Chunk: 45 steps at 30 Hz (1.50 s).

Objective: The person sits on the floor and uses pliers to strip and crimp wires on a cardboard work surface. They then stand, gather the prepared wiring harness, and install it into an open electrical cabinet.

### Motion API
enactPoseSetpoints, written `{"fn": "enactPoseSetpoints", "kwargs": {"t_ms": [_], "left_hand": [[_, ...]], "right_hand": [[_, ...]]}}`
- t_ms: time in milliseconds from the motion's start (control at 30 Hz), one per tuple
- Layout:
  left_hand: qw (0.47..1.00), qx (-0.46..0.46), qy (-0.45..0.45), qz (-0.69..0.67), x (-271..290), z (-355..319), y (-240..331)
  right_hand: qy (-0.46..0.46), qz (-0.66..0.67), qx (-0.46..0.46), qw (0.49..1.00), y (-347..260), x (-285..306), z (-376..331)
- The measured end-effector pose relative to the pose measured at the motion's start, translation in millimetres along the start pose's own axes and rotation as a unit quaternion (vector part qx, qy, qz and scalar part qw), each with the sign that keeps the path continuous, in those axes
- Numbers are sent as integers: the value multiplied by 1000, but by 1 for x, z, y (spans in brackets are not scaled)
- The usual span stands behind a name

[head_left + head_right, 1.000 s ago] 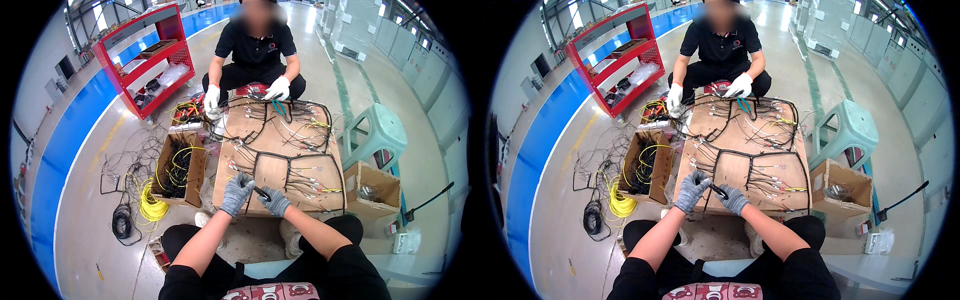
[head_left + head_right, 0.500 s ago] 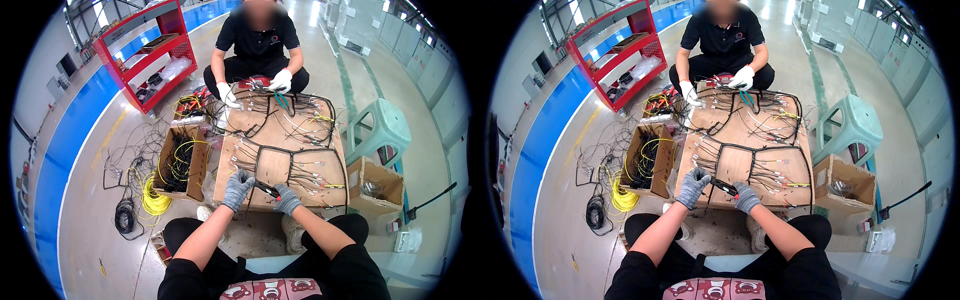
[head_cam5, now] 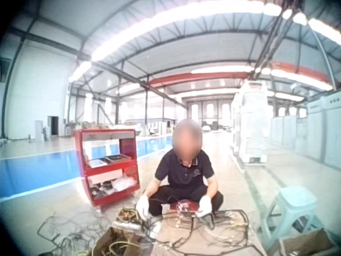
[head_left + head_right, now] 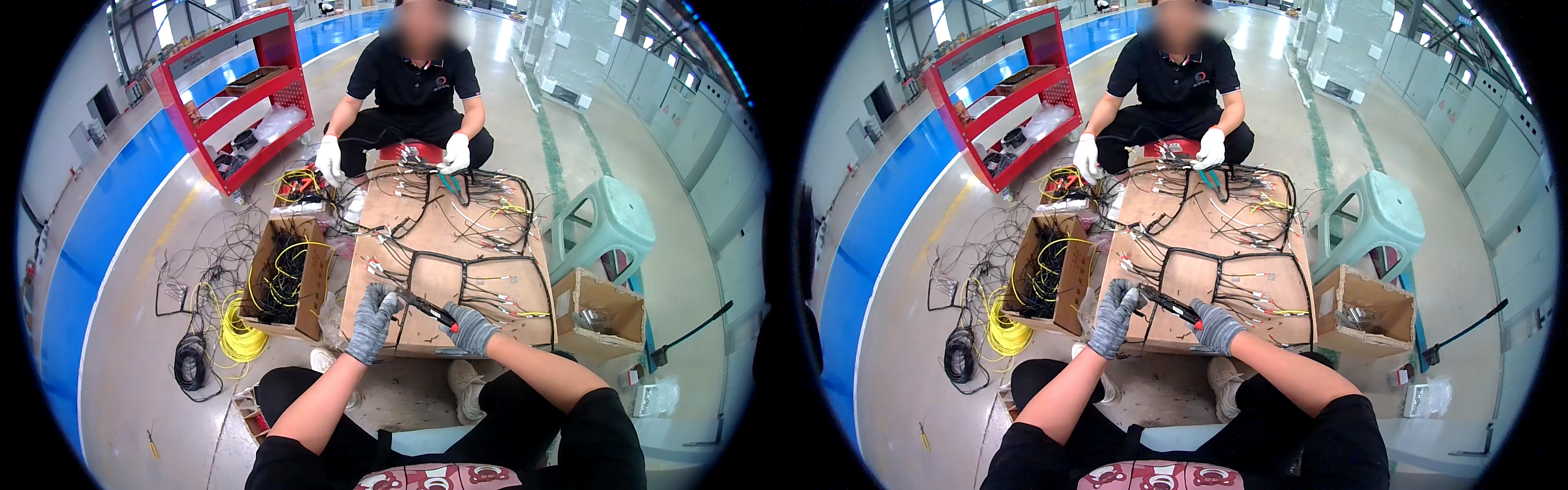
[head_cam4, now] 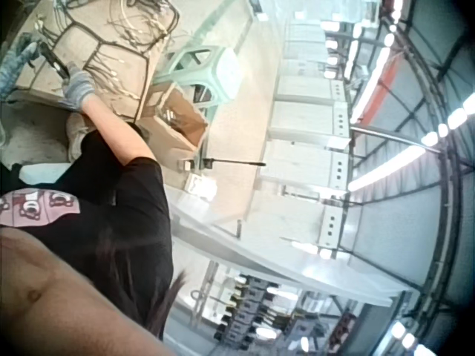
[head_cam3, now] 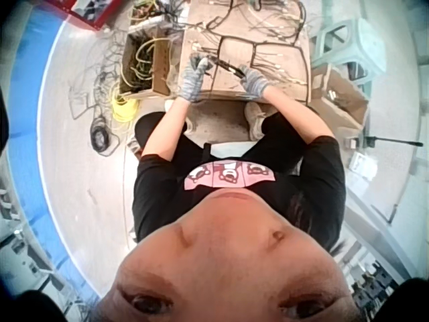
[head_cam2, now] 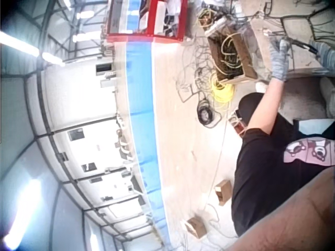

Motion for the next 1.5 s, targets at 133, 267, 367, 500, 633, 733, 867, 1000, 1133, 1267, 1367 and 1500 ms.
{"fn": "enactPoseSetpoints", "kwargs": {"t_ms": [133,267,367,500,633,733,867,1000,1133,1267,1367,1500], "left_hand": [[1000,16,-9,25,6,-1,-4],[1000,21,12,-15,16,3,-26],[1000,15,19,-2,19,2,-21],[998,18,18,62,17,6,-12],[998,17,31,59,20,3,-14],[998,20,22,64,18,3,-12],[994,11,-2,108,20,3,-7],[998,15,16,62,22,4,-15],[997,14,-8,78,24,4,-29],[997,27,-7,68,17,3,-36],[996,8,2,90,22,-4,-39],[996,-7,88,-7,38,-13,-62]], "right_hand": [[-9,1,-11,1000,-6,2,5],[-43,-72,-37,996,-2,-14,16],[-52,-62,-19,997,-12,-9,15],[11,-101,19,995,-20,8,19],[65,-139,60,986,-26,12,13],[28,-149,31,988,-26,17,16],[-17,-111,-3,994,-20,15,21],[-29,-112,-20,993,-13,6,24],[-36,-77,-40,996,-15,0,15],[42,-113,-2,993,-7,-2,10],[135,-121,60,982,-7,8,-8],[3,138,-140,980,42,-1,-29]]}}
Point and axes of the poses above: each hand's wrist, its own z-axis towards the middle knuckle, its own x-axis out of the back of the hand, y = z × x, the point moved 6 cm from there along z, towards the middle knuckle, and after that the axes turned 14 degrees about -x, right-handed, at the moved point
